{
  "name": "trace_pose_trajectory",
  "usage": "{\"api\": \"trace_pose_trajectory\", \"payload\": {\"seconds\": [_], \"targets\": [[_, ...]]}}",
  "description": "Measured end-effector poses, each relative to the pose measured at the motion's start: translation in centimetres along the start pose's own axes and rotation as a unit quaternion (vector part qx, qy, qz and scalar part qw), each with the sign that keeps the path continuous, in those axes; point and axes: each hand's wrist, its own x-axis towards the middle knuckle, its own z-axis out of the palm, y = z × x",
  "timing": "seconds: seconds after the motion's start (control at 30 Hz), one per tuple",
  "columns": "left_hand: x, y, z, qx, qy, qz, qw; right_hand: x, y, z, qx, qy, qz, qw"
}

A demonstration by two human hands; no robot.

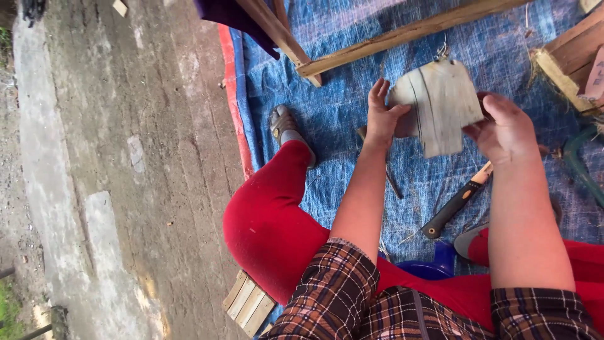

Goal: Using a hammer and chisel to carve a decorative shape into a small piece of wood while sitting on a tarp.

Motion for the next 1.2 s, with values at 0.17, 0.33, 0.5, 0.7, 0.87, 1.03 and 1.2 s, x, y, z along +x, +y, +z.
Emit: {"api": "trace_pose_trajectory", "payload": {"seconds": [0.17, 0.33, 0.5, 0.7, 0.87, 1.03, 1.2], "targets": [[-3.4, 7.3, 2.4, -0.071, -0.044, -0.066, 0.994, -4.0, -2.5, 1.6, -0.096, -0.088, 0.004, 0.991], [-7.2, 13.7, 5.7, 0.089, -0.129, -0.115, 0.981, -7.7, -4.8, 2.7, -0.170, -0.031, -0.073, 0.982], [-8.8, 13.4, 8.7, 0.062, -0.184, -0.013, 0.981, -13.1, -8.5, 4.5, -0.193, -0.071, -0.169, 0.964], [-13.1, 17.8, 12.8, 0.080, -0.202, 0.033, 0.975, -17.6, -12.0, 5.1, -0.251, -0.079, -0.274, 0.925], [-14.1, 18.4, 13.1, 0.062, -0.260, 0.093, 0.959, -19.8, -13.0, 4.9, -0.247, -0.099, -0.318, 0.910], [-17.6, 23.7, 12.5, 0.093, -0.321, 0.097, 0.938, -19.8, -12.5, 5.6, -0.231, -0.120, -0.367, 0.893], [-19.7, 29.2, 10.8, -0.032, -0.288, -0.066, 0.955, -19.9, -11.6, 7.5, -0.325, -0.101, -0.557, 0.758]]}}
